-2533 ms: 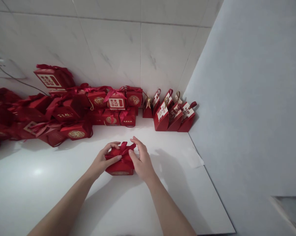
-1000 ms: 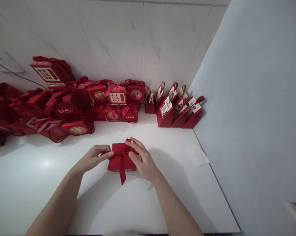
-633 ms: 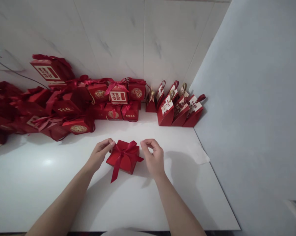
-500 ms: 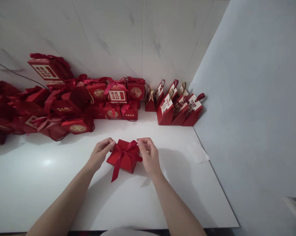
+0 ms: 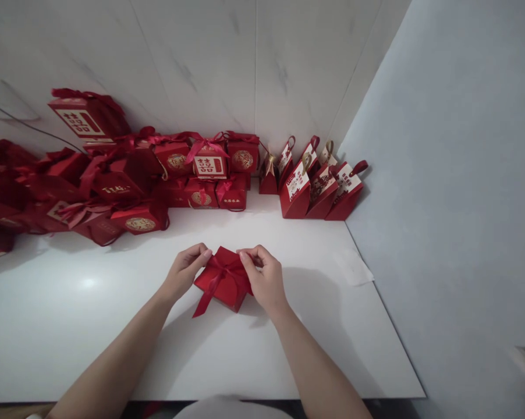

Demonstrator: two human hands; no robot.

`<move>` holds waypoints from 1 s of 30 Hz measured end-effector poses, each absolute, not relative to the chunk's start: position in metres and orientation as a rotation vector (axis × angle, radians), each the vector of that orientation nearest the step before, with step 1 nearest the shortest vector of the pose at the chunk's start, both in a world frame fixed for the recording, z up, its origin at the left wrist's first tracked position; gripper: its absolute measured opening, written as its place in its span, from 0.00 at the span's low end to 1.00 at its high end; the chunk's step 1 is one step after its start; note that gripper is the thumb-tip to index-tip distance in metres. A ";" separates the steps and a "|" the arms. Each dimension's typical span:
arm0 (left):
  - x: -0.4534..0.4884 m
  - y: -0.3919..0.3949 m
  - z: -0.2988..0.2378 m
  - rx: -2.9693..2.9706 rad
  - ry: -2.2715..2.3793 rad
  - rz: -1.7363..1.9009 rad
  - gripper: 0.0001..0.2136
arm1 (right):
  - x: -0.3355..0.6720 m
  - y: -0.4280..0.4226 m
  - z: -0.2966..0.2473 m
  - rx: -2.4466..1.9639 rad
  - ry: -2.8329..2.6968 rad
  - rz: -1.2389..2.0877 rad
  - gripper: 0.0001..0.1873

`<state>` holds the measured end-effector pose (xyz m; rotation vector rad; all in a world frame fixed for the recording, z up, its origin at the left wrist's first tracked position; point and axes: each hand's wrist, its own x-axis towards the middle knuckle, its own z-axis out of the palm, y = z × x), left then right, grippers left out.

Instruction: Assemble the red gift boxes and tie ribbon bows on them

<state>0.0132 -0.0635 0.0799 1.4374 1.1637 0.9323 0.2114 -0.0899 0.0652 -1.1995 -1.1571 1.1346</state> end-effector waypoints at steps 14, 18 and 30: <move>0.008 -0.063 0.085 1.689 1.330 0.950 0.18 | 0.209 -0.092 0.066 -1.259 -1.234 0.861 0.15; 0.007 -0.063 0.087 1.695 1.355 0.899 0.17 | 0.209 -0.091 0.066 -1.257 -1.232 0.872 0.14; 0.010 -0.068 0.095 1.465 1.384 0.876 0.17 | 0.204 -0.090 0.058 -1.210 -1.200 0.950 0.08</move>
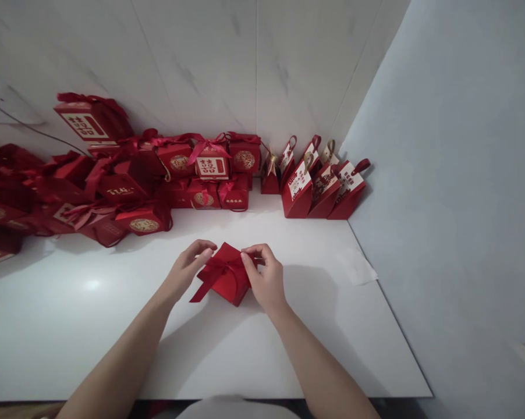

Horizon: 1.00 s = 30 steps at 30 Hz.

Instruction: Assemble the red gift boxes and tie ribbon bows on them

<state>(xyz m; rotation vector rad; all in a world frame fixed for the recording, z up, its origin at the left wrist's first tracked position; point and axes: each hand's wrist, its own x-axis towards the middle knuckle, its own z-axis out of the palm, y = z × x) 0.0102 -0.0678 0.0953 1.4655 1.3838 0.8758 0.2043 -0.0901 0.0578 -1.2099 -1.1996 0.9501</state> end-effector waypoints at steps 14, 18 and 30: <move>0.023 -0.077 0.095 1.323 1.293 0.701 0.29 | 0.216 -0.085 0.059 -1.127 -1.204 1.209 0.16; 0.024 -0.077 0.095 1.272 1.263 0.706 0.29 | 0.232 -0.079 0.063 -1.127 -1.271 1.351 0.19; 0.023 -0.078 0.092 1.604 1.189 0.856 0.13 | 0.231 -0.082 0.065 -1.153 -1.461 1.247 0.09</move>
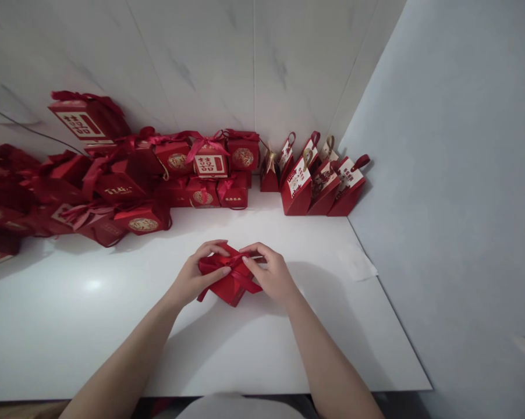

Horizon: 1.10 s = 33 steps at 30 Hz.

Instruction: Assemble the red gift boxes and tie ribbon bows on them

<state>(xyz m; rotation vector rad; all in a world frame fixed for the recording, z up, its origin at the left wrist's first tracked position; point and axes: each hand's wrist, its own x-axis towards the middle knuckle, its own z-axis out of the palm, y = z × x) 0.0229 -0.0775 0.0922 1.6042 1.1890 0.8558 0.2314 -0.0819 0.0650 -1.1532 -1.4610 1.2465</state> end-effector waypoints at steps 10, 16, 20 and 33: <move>0.018 -0.076 0.095 1.665 1.171 0.804 0.07 | 0.234 -0.091 0.085 -0.984 -1.605 1.294 0.02; 0.020 -0.075 0.095 1.629 1.230 0.798 0.08 | 0.232 -0.087 0.078 -1.093 -1.562 1.302 0.13; 0.023 -0.076 0.095 1.636 1.249 0.795 0.08 | 0.228 -0.079 0.070 -1.022 -1.439 1.384 0.17; 0.021 -0.076 0.098 1.698 1.167 0.680 0.08 | 0.216 -0.057 0.077 -0.833 -1.388 1.557 0.16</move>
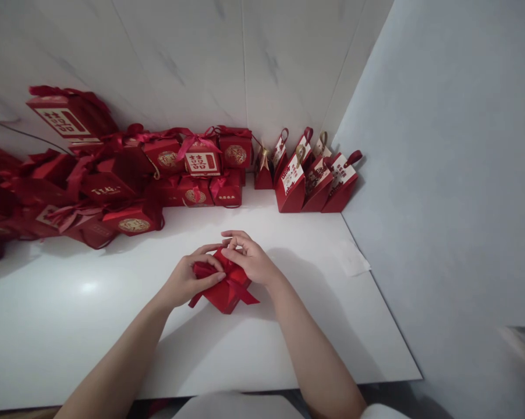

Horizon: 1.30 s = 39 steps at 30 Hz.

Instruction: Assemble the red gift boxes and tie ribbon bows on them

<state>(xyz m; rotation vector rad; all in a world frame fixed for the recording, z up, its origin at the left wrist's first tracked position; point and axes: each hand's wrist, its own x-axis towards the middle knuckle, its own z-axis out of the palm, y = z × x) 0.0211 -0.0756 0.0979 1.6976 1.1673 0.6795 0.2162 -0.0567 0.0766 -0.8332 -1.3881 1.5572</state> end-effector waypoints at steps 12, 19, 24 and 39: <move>0.025 -0.077 0.094 1.627 1.195 0.809 0.11 | 0.221 -0.062 0.064 -1.031 -1.200 1.272 0.13; 0.010 -0.069 0.099 1.533 1.143 0.891 0.11 | 0.231 -0.084 0.085 -1.035 -1.513 0.766 0.06; -0.005 -0.062 0.104 1.639 1.141 0.775 0.13 | 0.235 -0.096 0.094 -1.063 -1.851 0.596 0.09; -0.008 -0.058 0.100 1.365 1.169 1.057 0.11 | 0.235 -0.095 0.095 -1.110 -1.663 1.326 0.09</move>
